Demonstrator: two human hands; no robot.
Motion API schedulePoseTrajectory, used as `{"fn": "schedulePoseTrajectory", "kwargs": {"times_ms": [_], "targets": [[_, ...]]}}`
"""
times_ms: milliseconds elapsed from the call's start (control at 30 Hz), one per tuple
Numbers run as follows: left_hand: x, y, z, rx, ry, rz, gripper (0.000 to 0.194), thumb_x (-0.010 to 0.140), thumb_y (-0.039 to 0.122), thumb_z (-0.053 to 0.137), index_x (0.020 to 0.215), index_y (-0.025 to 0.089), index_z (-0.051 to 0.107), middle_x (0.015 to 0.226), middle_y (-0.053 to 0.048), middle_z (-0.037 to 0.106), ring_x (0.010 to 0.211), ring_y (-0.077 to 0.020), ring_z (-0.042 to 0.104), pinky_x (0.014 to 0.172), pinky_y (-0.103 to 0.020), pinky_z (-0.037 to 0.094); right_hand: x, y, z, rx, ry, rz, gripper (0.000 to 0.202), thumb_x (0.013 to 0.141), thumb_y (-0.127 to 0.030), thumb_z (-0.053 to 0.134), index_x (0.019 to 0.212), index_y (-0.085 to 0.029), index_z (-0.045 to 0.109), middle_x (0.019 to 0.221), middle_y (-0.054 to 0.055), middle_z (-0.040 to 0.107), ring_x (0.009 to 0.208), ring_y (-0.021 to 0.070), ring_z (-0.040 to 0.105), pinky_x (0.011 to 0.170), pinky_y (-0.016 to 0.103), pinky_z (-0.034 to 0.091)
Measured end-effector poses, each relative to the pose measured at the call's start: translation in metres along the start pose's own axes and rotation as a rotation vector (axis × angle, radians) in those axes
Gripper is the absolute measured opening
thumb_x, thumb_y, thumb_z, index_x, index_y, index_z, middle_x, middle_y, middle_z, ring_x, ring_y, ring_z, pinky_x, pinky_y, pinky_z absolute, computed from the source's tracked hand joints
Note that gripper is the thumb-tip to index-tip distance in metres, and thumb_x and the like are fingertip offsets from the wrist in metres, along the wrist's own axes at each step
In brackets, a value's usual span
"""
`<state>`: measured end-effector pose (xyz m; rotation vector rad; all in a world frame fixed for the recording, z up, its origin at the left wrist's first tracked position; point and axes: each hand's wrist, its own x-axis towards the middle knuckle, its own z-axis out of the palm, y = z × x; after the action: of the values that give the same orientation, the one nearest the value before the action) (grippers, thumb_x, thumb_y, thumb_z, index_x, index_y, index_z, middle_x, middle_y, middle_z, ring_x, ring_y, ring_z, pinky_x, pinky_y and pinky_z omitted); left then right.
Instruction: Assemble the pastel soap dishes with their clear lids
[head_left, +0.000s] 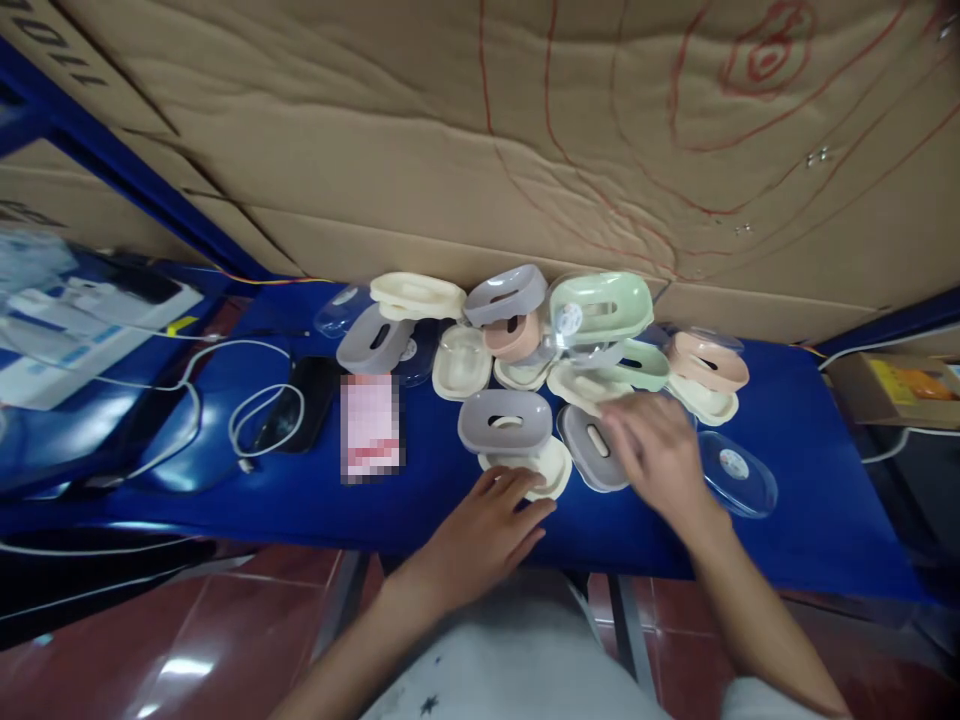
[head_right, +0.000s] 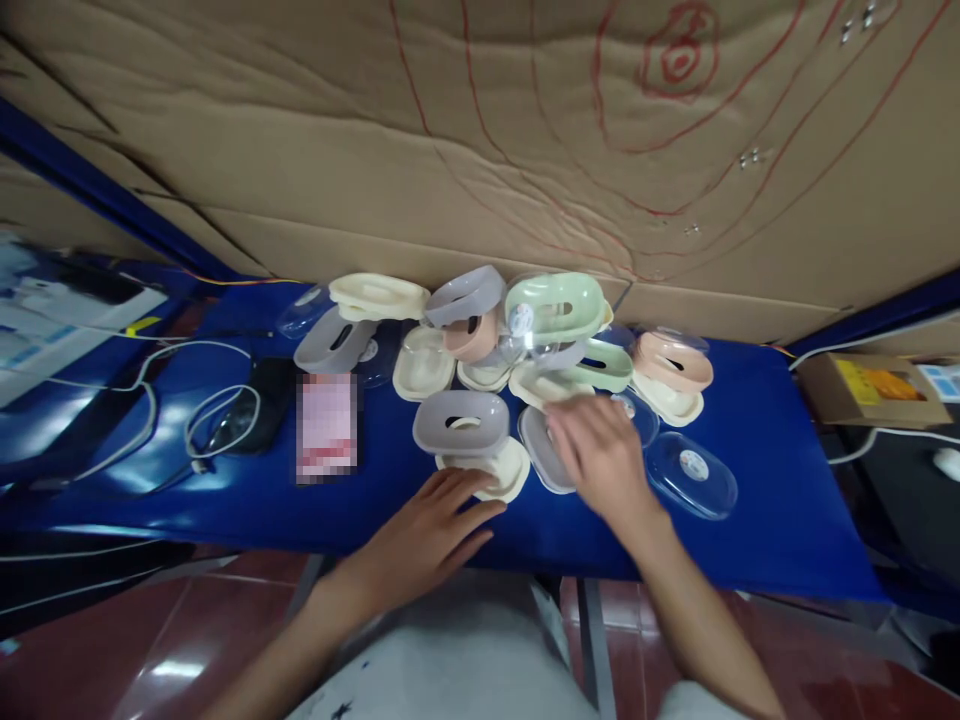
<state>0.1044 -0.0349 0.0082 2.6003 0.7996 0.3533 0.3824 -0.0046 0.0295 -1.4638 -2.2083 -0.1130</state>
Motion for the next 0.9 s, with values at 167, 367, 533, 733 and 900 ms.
{"fn": "schedulePoseTrajectory", "kwargs": {"times_ms": [167, 367, 533, 733, 900], "targets": [[-0.026, -0.014, 0.037, 0.087, 0.188, -0.091, 0.035, 0.106, 0.013, 0.053, 0.138, 0.022, 0.064, 0.14, -0.013, 0.067, 0.135, -0.0294, 0.062, 0.119, -0.056, 0.047, -0.061, -0.04, 0.034, -0.158, -0.134, 0.175, 0.049, 0.107, -0.041, 0.06, 0.149, -0.016, 0.059, 0.137, 0.018, 0.071, 0.121, 0.0348, 0.068, 0.107, 0.052, 0.046], [-0.011, -0.024, 0.027, 0.092, 0.266, -0.026, 0.034, 0.105, 0.016, 0.058, 0.136, 0.022, 0.067, 0.135, -0.013, 0.071, 0.124, -0.0283, 0.068, 0.111, -0.05, 0.053, -0.063, -0.043, 0.03, -0.011, -0.135, 0.264, 0.051, 0.109, -0.032, 0.053, 0.16, -0.028, 0.05, 0.142, 0.014, 0.071, 0.122, 0.0351, 0.07, 0.101, 0.055, 0.05], [0.01, -0.022, 0.031, 0.07, 0.263, 0.09, 0.032, 0.103, 0.016, 0.061, 0.134, 0.02, 0.069, 0.136, -0.014, 0.07, 0.124, -0.0285, 0.067, 0.108, -0.048, 0.053, -0.053, -0.025, -0.01, 0.134, -0.251, 0.176, 0.044, 0.11, -0.029, 0.052, 0.154, -0.031, 0.054, 0.144, 0.009, 0.071, 0.127, 0.0299, 0.069, 0.104, 0.052, 0.049], [0.01, -0.022, 0.038, 0.017, 0.37, 0.114, 0.031, 0.1, 0.008, 0.062, 0.128, 0.019, 0.069, 0.133, -0.013, 0.071, 0.125, -0.0274, 0.066, 0.109, -0.046, 0.05, -0.032, 0.008, -0.05, 0.169, -0.13, 0.172, 0.034, 0.107, -0.029, 0.06, 0.14, -0.031, 0.065, 0.129, 0.006, 0.077, 0.116, 0.0274, 0.073, 0.102, 0.048, 0.054], [0.0, -0.023, 0.03, 0.06, 0.513, -0.014, 0.029, 0.098, 0.007, 0.066, 0.123, 0.022, 0.069, 0.125, -0.009, 0.076, 0.119, -0.0252, 0.069, 0.108, -0.046, 0.048, -0.024, 0.035, -0.053, 0.119, 0.056, 0.259, 0.033, 0.103, -0.037, 0.066, 0.135, -0.033, 0.071, 0.121, 0.005, 0.079, 0.106, 0.0286, 0.075, 0.096, 0.047, 0.059]]}}
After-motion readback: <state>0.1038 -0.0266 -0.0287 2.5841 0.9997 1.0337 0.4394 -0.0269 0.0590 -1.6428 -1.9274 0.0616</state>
